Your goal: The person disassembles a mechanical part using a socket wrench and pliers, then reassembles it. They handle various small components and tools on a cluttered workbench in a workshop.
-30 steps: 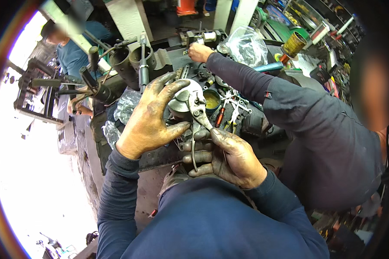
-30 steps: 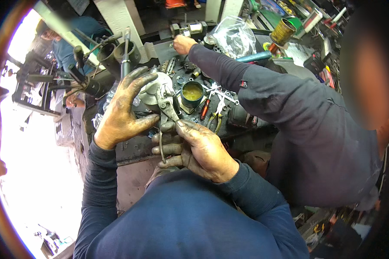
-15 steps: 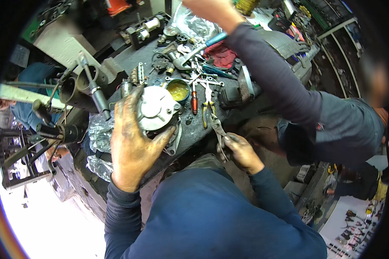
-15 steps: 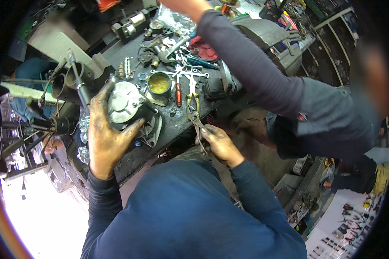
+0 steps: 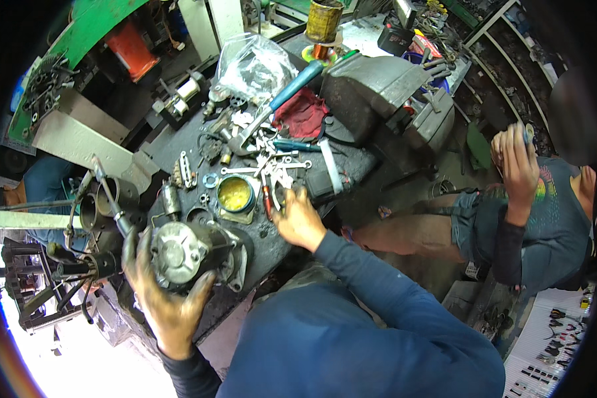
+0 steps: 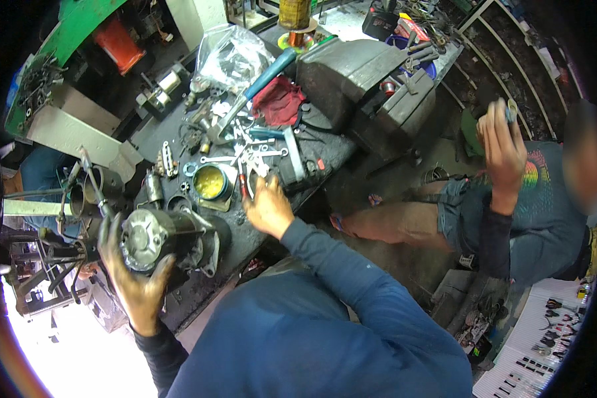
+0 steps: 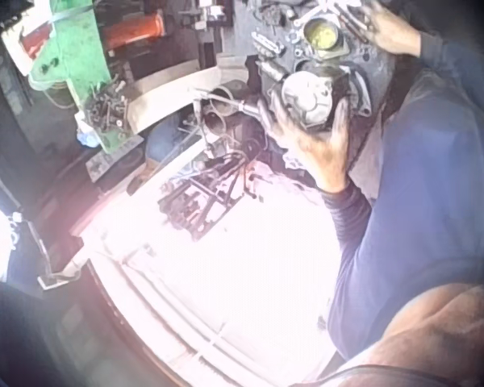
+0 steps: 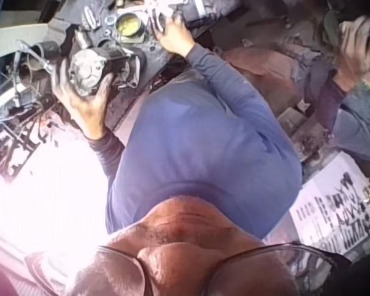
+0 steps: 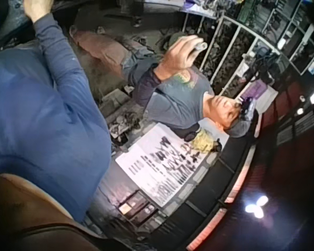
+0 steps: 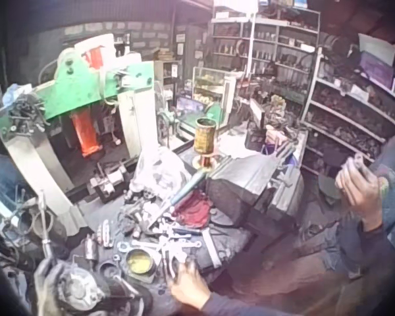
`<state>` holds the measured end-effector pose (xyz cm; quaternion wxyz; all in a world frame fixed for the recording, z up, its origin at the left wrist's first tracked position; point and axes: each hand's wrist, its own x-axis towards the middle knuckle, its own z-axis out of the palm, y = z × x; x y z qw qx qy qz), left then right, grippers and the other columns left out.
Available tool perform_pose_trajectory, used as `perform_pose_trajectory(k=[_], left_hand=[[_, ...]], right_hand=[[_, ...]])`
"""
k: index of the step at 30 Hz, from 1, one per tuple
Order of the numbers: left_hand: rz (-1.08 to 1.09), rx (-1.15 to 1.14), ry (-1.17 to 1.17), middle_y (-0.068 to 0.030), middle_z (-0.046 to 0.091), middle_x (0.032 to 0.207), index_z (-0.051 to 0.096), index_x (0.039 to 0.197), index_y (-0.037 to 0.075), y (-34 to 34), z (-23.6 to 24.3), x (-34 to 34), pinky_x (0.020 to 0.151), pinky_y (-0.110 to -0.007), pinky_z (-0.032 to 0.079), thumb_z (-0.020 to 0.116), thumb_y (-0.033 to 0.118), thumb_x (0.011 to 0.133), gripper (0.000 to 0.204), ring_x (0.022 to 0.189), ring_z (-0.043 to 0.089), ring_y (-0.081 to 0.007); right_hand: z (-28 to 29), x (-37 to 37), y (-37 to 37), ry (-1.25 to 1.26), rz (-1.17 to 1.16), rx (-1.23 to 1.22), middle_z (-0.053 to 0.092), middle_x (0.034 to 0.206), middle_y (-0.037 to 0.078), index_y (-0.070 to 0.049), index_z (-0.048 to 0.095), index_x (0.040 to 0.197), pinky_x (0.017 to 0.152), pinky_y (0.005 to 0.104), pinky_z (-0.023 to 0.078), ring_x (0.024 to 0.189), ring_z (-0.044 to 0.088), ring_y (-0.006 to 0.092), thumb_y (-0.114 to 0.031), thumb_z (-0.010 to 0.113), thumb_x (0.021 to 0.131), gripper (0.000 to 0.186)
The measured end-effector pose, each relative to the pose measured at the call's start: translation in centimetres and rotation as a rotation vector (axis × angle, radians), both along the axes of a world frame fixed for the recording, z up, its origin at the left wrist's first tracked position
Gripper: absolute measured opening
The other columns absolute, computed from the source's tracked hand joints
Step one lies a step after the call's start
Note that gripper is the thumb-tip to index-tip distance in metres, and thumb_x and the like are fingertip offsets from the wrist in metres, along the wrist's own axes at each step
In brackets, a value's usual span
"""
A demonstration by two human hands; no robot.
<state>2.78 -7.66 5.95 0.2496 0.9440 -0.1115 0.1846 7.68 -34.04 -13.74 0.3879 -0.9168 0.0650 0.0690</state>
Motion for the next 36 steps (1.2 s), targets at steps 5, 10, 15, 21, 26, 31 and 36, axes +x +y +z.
perform_pose_trajectory(k=[5,10,15,21,26,31,36], left_hand=[[-0.024,-0.21,-0.383,-0.0248,0.052,0.14,0.058,0.137,0.002,-3.3,0.4,-3.7,0.11,-0.056,0.047,0.082,0.03,0.085,0.063,0.132,0.055,-0.0408],[-0.536,-0.442,-0.119,-0.0171,0.068,0.112,0.068,0.123,0.004,-8.7,0.1,-4.0,0.09,-0.048,0.057,0.086,0.016,0.08,0.048,0.102,0.07,-0.0341],[-0.499,-0.472,0.009,-0.0181,0.072,0.113,0.073,0.119,0.003,-11.4,-0.6,-2.5,0.083,-0.042,0.061,0.089,0.015,0.078,0.045,0.101,0.072,-0.0346],[-0.336,-0.426,0.003,-0.0178,0.072,0.11,0.073,0.116,0.004,-13.2,-2.2,-2.9,0.087,-0.043,0.06,0.088,0.016,0.078,0.042,0.1,0.072,-0.036],[-0.247,-0.507,0.119,-0.0189,0.07,0.113,0.071,0.112,0.003,-17.3,-1.4,-2.8,0.096,-0.046,0.053,0.082,0.009,0.076,0.038,0.105,0.068,-0.0373],[-0.193,-0.426,-0.092,-0.0184,0.068,0.111,0.069,0.117,0.0,-25.6,-0.4,-1.8,0.092,-0.042,0.055,0.078,0.006,0.084,0.035,0.101,0.068,-0.0353],[-0.087,-0.416,-0.106,-0.0179,0.067,0.115,0.068,0.117,0.001,-38.4,0.6,1.5,0.094,-0.043,0.053,0.078,0.005,0.085,0.034,0.106,0.066,-0.0347]], right_hand=[[1.1,-4.7,-4.3,0.073,0.499,0.247,0.066,0.112,0.028,0.002,0.06,0.125,0.091,0.0513,0.055,0.102,0.067,0.047,-0.027,0.071,0.094,0.044],[3.8,-9.0,-10.7,0.108,0.738,-0.052,0.067,0.11,0.021,-0.002,0.064,0.124,0.087,0.0494,0.056,0.101,0.066,0.0418,-0.027,0.072,0.096,0.039],[12.7,-9.6,-17.2,0.1,0.289,0.153,0.072,0.1,0.013,-0.001,0.069,0.12,0.084,0.0374,0.057,0.091,0.07,0.0242,-0.023,0.077,0.095,0.034],[22.4,-7.5,-23.1,-0.286,-0.074,0.353,0.07,0.088,0.004,0.002,0.07,0.106,0.076,0.0297,0.053,0.082,0.063,0.012,-0.009,0.071,0.095,0.016],[26.6,-4.3,-29.7,-0.731,-0.158,0.061,0.07,0.086,0.014,0.002,0.069,0.099,0.073,0.0364,0.053,0.076,0.068,0.0239,-0.008,0.068,0.095,0.01],[29.5,0.5,-40.2,-0.885,-0.181,0.123,0.07,0.084,0.012,0.002,0.07,0.101,0.069,0.0325,0.051,0.072,0.064,0.0185,-0.006,0.072,0.093,0.011],[31.5,4.5,-52.3,-0.949,-0.126,0.054,0.071,0.085,0.01,0.003,0.071,0.106,0.073,0.0314,0.053,0.076,0.064,0.0154,-0.005,0.072,0.095,0.013]])
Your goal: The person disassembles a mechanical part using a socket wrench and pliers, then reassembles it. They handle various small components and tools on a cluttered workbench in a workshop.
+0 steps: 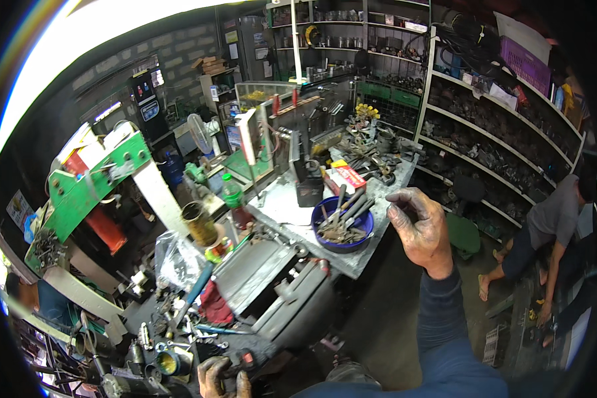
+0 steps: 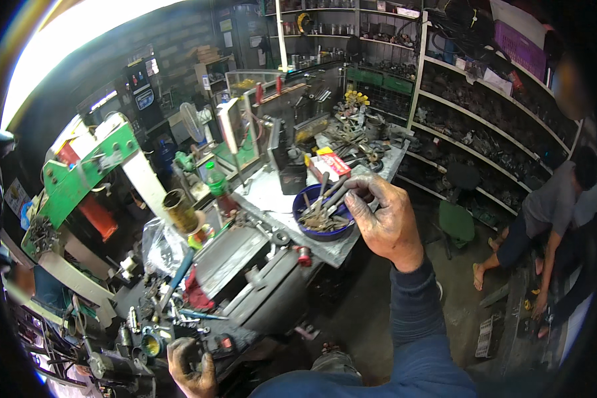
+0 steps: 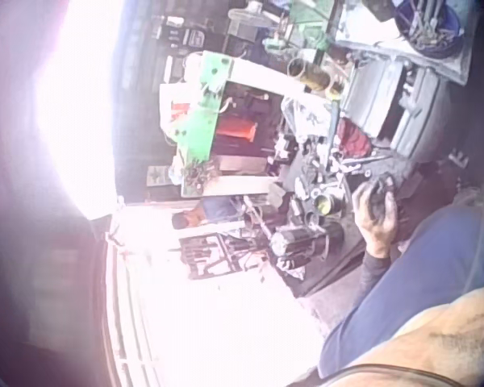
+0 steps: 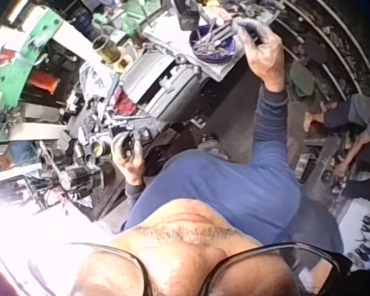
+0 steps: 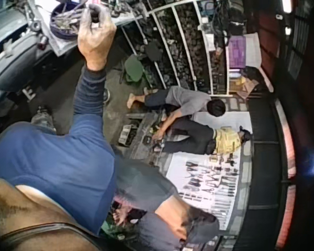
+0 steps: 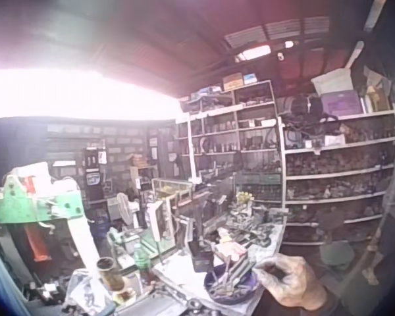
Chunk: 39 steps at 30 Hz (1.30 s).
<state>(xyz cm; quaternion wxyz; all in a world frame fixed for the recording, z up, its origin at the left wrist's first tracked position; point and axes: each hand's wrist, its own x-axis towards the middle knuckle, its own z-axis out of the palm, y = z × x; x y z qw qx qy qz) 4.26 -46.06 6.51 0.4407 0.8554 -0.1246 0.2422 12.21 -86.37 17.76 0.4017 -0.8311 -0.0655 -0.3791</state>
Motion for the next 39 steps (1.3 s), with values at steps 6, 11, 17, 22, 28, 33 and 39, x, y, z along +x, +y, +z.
perform_pose_trajectory(k=[6,11,17,22,28,33,39], left_hand=[[0.028,0.162,-0.025,-0.0201,0.065,0.123,0.069,0.12,0.003,-9.6,1.7,3.6,0.101,-0.048,0.051,0.08,0.005,0.082,0.039,0.116,0.062,-0.0401],[0.033,0.25,-0.138,-0.0222,0.061,0.132,0.07,0.122,0.004,-12.9,0.6,6.8,0.109,-0.051,0.045,0.081,0.008,0.083,0.042,0.126,0.057,-0.0417],[0.21,0.298,-0.089,-0.0232,0.059,0.137,0.069,0.126,0.004,-15.9,-1.6,9.0,0.111,-0.053,0.043,0.082,0.016,0.084,0.045,0.129,0.055,-0.0435],[0.378,0.386,-0.117,-0.0232,0.06,0.136,0.069,0.126,0.001,-17.9,-1.4,9.9,0.109,-0.053,0.045,0.079,0.019,0.09,0.042,0.127,0.057,-0.042],[0.841,0.281,-0.124,-0.022,0.068,0.124,0.068,0.125,-0.006,-24.6,-2.2,13.2,0.107,-0.048,0.047,0.077,0.024,0.097,0.042,0.121,0.061,-0.0374],[1.113,0.284,0.056,-0.024,0.068,0.126,0.068,0.123,-0.006,-28.8,-2.4,16.0,0.11,-0.048,0.044,0.073,0.033,0.1,0.045,0.12,0.061,-0.0385],[1.18,0.33,-0.013,-0.0227,0.071,0.117,0.069,0.12,-0.006,-26.6,-5.8,14.4,0.097,-0.043,0.053,0.07,0.024,0.102,0.035,0.106,0.068,-0.0352]], right_hand=[[-1.1,2.1,-11.1,0.118,0.0,0.043,0.071,0.087,0.01,0.005,0.07,0.106,0.075,0.0308,0.054,0.08,0.066,0.0144,-0.007,0.071,0.095,0.016],[-3.8,3.0,-14.9,0.171,-0.028,0.079,0.065,0.083,0.004,0.003,0.069,0.107,0.072,0.0274,0.05,0.078,0.059,0.0098,-0.011,0.071,0.097,0.017],[-5.0,10.6,-20.9,0.208,0.11,-0.037,0.073,0.091,0.013,0.003,0.07,0.108,0.076,0.0332,0.055,0.082,0.069,0.0198,-0.011,0.071,0.096,0.018],[-4.7,31.3,-29.3,-0.117,0.01,-0.602,0.072,0.117,0.021,0.001,0.068,0.121,0.099,0.0464,0.053,0.109,0.068,0.0388,-0.017,0.07,0.095,0.031],[-4.2,57.1,-33.6,-0.179,-0.032,-0.77,0.07,0.127,0.016,-0.006,0.064,0.133,0.099,0.0474,0.055,0.113,0.068,0.0375,-0.016,0.063,0.096,0.039],[-1.3,69.6,-32.4,-0.17,-0.108,-0.948,0.068,0.134,0.012,-0.015,0.064,0.138,0.087,0.0496,0.061,0.107,0.07,0.0346,-0.017,0.053,0.102,0.038],[1.1,77.8,-30.1,-0.121,-0.135,-1.073,0.069,0.128,0.014,-0.014,0.064,0.13,0.088,0.0469,0.063,0.111,0.073,0.0332,-0.017,0.048,0.105,0.031]])
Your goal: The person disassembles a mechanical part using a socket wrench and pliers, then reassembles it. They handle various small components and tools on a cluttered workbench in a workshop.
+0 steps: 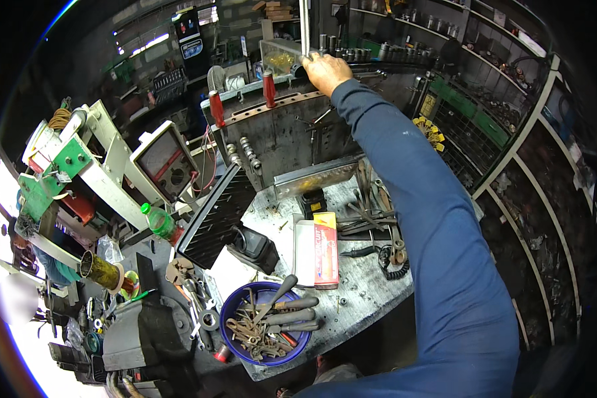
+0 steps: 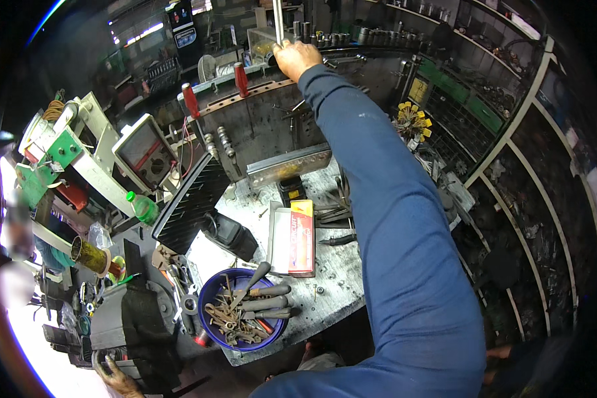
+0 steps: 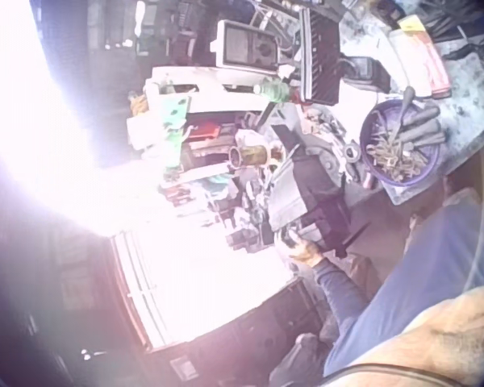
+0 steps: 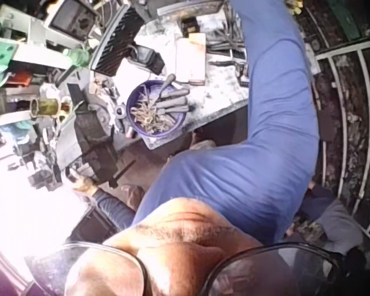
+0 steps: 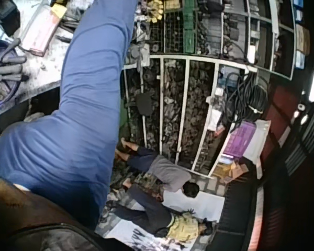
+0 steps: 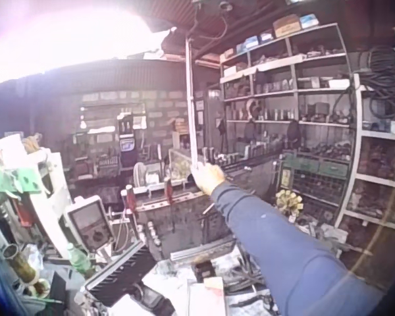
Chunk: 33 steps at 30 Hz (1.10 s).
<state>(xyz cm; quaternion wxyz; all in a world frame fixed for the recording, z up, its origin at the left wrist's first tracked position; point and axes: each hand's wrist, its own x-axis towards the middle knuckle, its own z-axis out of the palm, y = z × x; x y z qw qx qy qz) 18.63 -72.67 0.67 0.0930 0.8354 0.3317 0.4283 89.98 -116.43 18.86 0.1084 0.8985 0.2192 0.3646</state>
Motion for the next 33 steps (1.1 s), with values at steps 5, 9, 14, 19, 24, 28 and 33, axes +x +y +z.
perform_pose_trajectory(k=[5,9,14,19,24,28,33], left_hand=[[-0.059,-0.151,-0.049,-0.0214,0.062,0.135,0.06,0.132,-0.008,4.7,-3.2,-2.3,0.11,-0.046,0.045,0.058,0.018,0.107,0.037,0.124,0.059,-0.0351],[-0.102,-0.265,-0.125,-0.0213,0.063,0.133,0.061,0.132,-0.009,5.4,-3.8,-3.2,0.11,-0.046,0.047,0.058,0.017,0.106,0.036,0.123,0.06,-0.0352],[-0.073,-0.116,0.017,-0.0217,0.065,0.131,0.063,0.129,-0.009,5.8,-3.3,-2.9,0.109,-0.045,0.047,0.058,0.017,0.106,0.035,0.122,0.06,-0.035],[-0.059,-0.126,-0.007,-0.0212,0.066,0.131,0.065,0.126,-0.008,5.7,-3.3,-2.9,0.109,-0.046,0.046,0.06,0.016,0.106,0.033,0.121,0.061,-0.0355],[-0.041,-0.116,0.035,-0.0218,0.065,0.134,0.063,0.13,-0.009,4.3,-2.3,-2.5,0.112,-0.045,0.044,0.061,0.012,0.105,0.033,0.125,0.06,-0.0339],[-0.01,-0.061,0.027,-0.0198,0.069,0.127,0.069,0.122,-0.007,3.1,-1.8,-1.9,0.112,-0.045,0.043,0.063,0.009,0.099,0.028,0.121,0.062,-0.0345],[-0.021,-0.006,0.041,-0.0191,0.066,0.131,0.07,0.117,-0.003,2.2,-1.3,-1.4,0.115,-0.048,0.04,0.065,0.013,0.097,0.027,0.126,0.058,-0.0376]], right_hand=[[-1.1,3.3,0.1,0.023,-0.011,-0.018,0.072,0.122,0.016,-0.003,0.069,0.117,0.095,0.0442,0.061,0.116,0.071,0.0322,-0.016,0.051,0.103,0.026],[-1.8,5.0,-1.2,-0.055,0.123,0.03,0.071,0.112,0.018,-0.005,0.068,0.109,0.091,0.0474,0.061,0.109,0.072,0.0362,-0.013,0.051,0.1,0.021],[-1.6,7.0,-2.2,-0.122,0.272,0.0,0.07,0.108,0.02,-0.004,0.065,0.108,0.086,0.0505,0.059,0.101,0.072,0.04,-0.012,0.054,0.098,0.017],[-1.1,8.1,-1.7,-0.048,0.329,0.163,0.075,0.092,0.022,-0.002,0.073,0.103,0.076,0.0513,0.06,0.086,0.074,0.0387,-0.023,0.048,0.104,0.033],[-1.4,7.7,-2.0,-0.039,0.34,0.147,0.075,0.094,0.023,-0.002,0.073,0.101,0.079,0.0536,0.059,0.088,0.074,0.0413,-0.025,0.047,0.103,0.035],[-1.0,8.2,-3.2,0.069,0.192,0.151,0.075,0.1,0.023,-0.003,0.075,0.105,0.083,0.0533,0.058,0.096,0.073,0.0419,-0.021,0.052,0.098,0.03],[0.4,12.0,-4.8,-0.02,0.263,-0.222,0.069,0.116,0.024,-0.003,0.064,0.116,0.09,0.0517,0.057,0.108,0.069,0.0449,0.005,0.06,0.086,0.031]])
